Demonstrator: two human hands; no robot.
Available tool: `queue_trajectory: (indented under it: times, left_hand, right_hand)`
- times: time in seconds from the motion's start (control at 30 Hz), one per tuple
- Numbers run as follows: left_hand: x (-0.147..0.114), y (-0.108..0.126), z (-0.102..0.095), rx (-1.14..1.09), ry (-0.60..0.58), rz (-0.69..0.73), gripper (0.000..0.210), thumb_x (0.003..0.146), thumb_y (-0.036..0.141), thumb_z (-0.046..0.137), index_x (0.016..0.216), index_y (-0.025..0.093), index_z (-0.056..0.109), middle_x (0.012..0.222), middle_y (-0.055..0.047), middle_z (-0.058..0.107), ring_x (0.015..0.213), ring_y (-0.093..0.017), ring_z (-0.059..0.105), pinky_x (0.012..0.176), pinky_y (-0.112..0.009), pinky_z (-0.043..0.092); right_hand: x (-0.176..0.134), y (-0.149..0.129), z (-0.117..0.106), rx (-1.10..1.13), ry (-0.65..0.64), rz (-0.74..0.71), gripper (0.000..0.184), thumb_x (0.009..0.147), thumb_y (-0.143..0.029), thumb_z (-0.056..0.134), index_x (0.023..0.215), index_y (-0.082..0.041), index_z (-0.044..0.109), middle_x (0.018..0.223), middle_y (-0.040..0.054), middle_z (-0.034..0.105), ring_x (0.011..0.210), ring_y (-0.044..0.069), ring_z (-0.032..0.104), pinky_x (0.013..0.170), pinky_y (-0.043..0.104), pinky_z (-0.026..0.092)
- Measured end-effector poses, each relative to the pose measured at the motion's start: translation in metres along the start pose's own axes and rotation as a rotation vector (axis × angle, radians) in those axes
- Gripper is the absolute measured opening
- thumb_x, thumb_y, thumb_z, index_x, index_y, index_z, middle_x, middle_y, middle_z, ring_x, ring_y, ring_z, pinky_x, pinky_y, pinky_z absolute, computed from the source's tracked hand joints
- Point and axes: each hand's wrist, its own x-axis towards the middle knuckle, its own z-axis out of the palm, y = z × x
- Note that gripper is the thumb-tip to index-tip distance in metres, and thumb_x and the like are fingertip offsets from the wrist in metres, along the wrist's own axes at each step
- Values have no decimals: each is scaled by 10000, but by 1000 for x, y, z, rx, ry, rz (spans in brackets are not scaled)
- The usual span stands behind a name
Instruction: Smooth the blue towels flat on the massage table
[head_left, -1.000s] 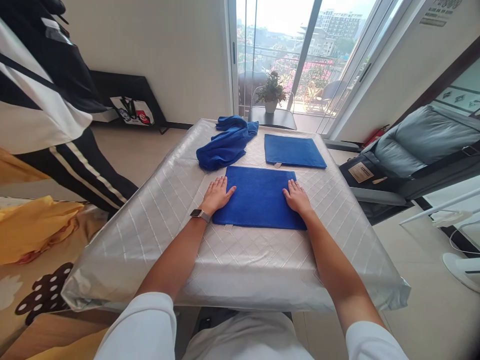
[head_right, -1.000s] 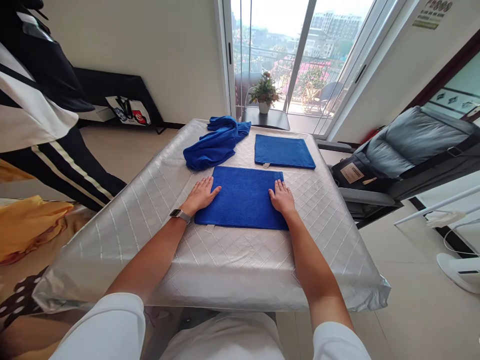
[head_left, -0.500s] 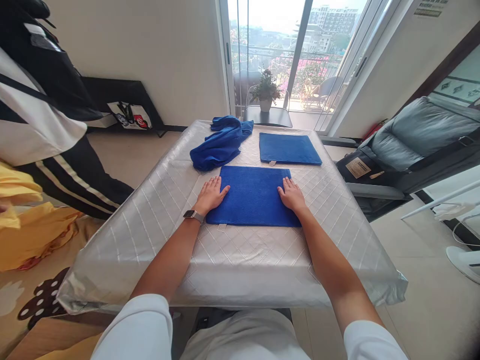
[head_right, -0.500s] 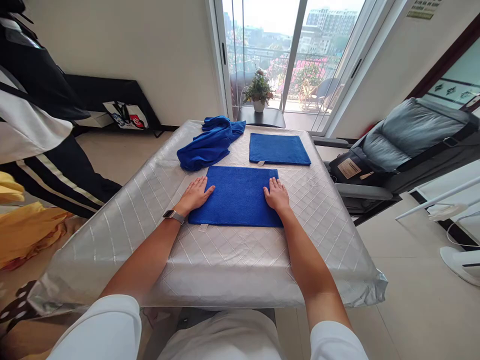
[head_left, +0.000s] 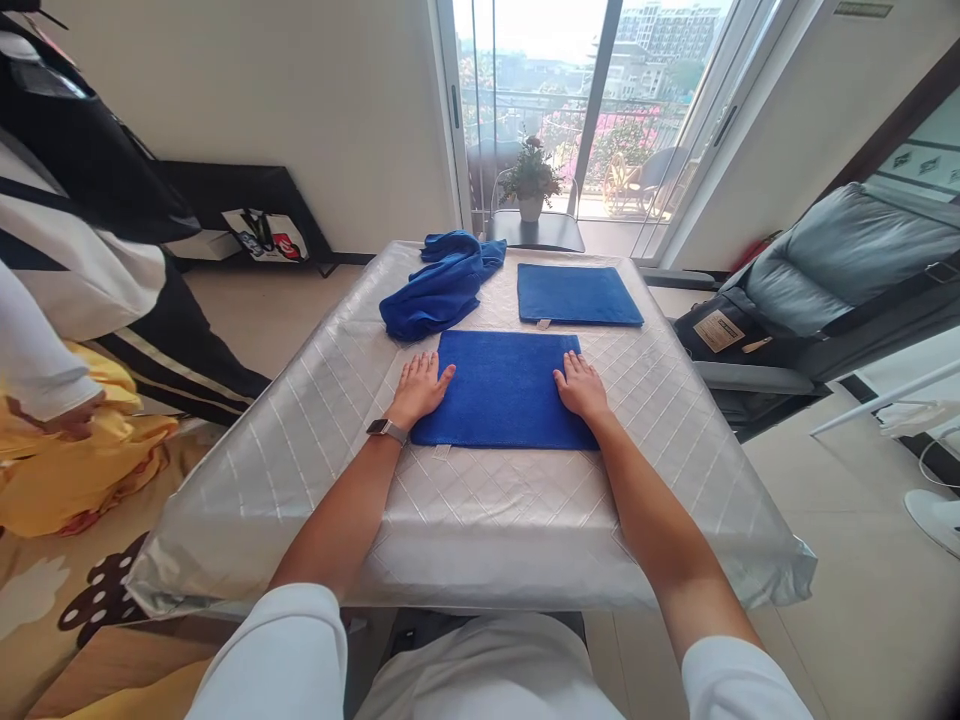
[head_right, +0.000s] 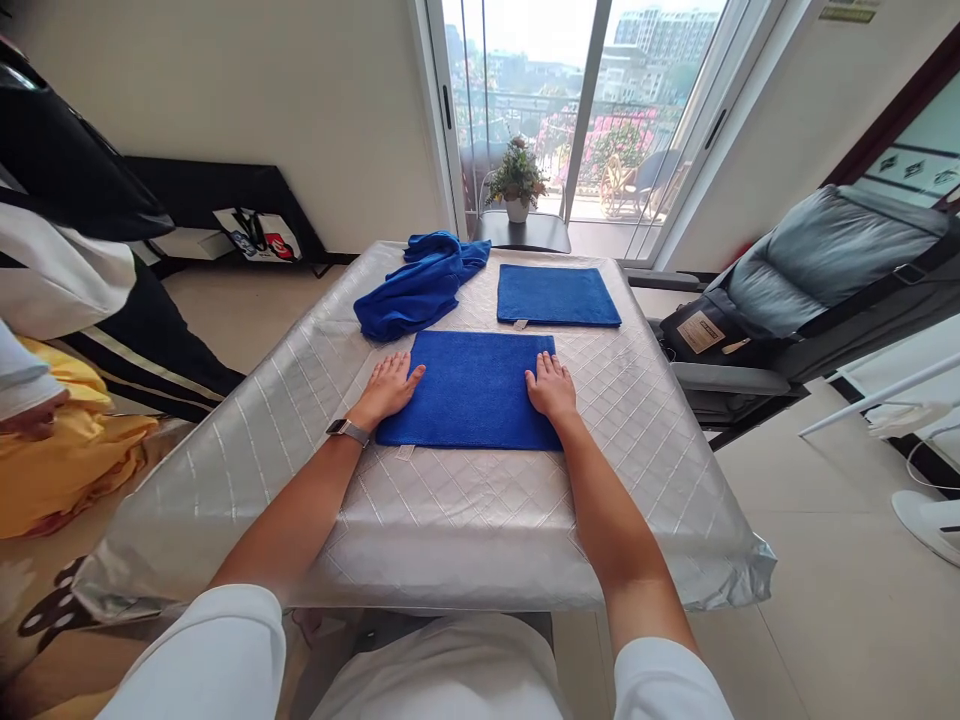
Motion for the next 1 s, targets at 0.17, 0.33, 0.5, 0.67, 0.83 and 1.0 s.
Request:
queue_trajectory:
  times: [0.17, 0.33, 0.5, 0.67, 0.83, 1.0]
  left_hand:
    - [-6, 49, -4, -19, 65, 231, 762, 1060, 585, 137, 1603, 82, 317, 1672, -175, 309, 1567, -286, 242, 1272, -466, 213]
    - [-8, 146, 5, -33, 70, 590, 710, 1060, 583, 223, 1599, 142, 359, 1662, -125, 356, 1567, -244, 250, 1286, -411, 180]
    - [3, 209, 29, -90, -1, 598, 718, 1066, 561, 145, 1605, 132, 348, 1657, -120, 361, 1557, -238, 279, 1283, -405, 196]
    - [12, 192, 37, -103, -57, 449, 788, 1049, 598, 98, 1605, 94, 337, 1674, -139, 308, 1571, -257, 235, 1293, -439, 165]
    - [17, 132, 27, -59, -51, 320, 853, 1023, 667, 96, 1617, 90, 303, 1689, -145, 270, 1580, -267, 201, 1295, -448, 145]
    - [21, 67, 16, -8, -25, 155, 872, 1019, 670, 87, 1615, 65, 287, 1692, -160, 256, 1580, -279, 200, 1293, -465, 143]
  right_hand:
    - [0, -1, 0, -5, -15, 6, 657, 1075, -436, 184, 1636, -102, 257, 1716, 87, 212, 1585, 220, 170, 1276, 403, 158]
    - [-3, -1, -3, -7, -5, 1, 639, 1079, -428, 203, 1637, -123, 262, 1713, 91, 228, 1582, 225, 184, 1273, 410, 167]
    - [-6, 2, -4, -32, -22, -39, 608, 1055, -316, 263, 1638, -142, 275, 1720, 82, 200, 1588, 217, 166, 1274, 388, 164]
    - [-4, 1, -1, -16, 6, -19, 626, 1075, -394, 211, 1633, -116, 275, 1711, 88, 232, 1583, 227, 183, 1273, 398, 172]
    - [-3, -2, 0, -3, 9, 1, 631, 1082, -415, 204, 1630, -113, 282, 1710, 93, 232, 1579, 225, 196, 1275, 402, 162]
    - [-1, -1, 0, 2, 4, 10, 633, 1083, -411, 208, 1632, -101, 274, 1711, 82, 230, 1579, 221, 197, 1278, 396, 159]
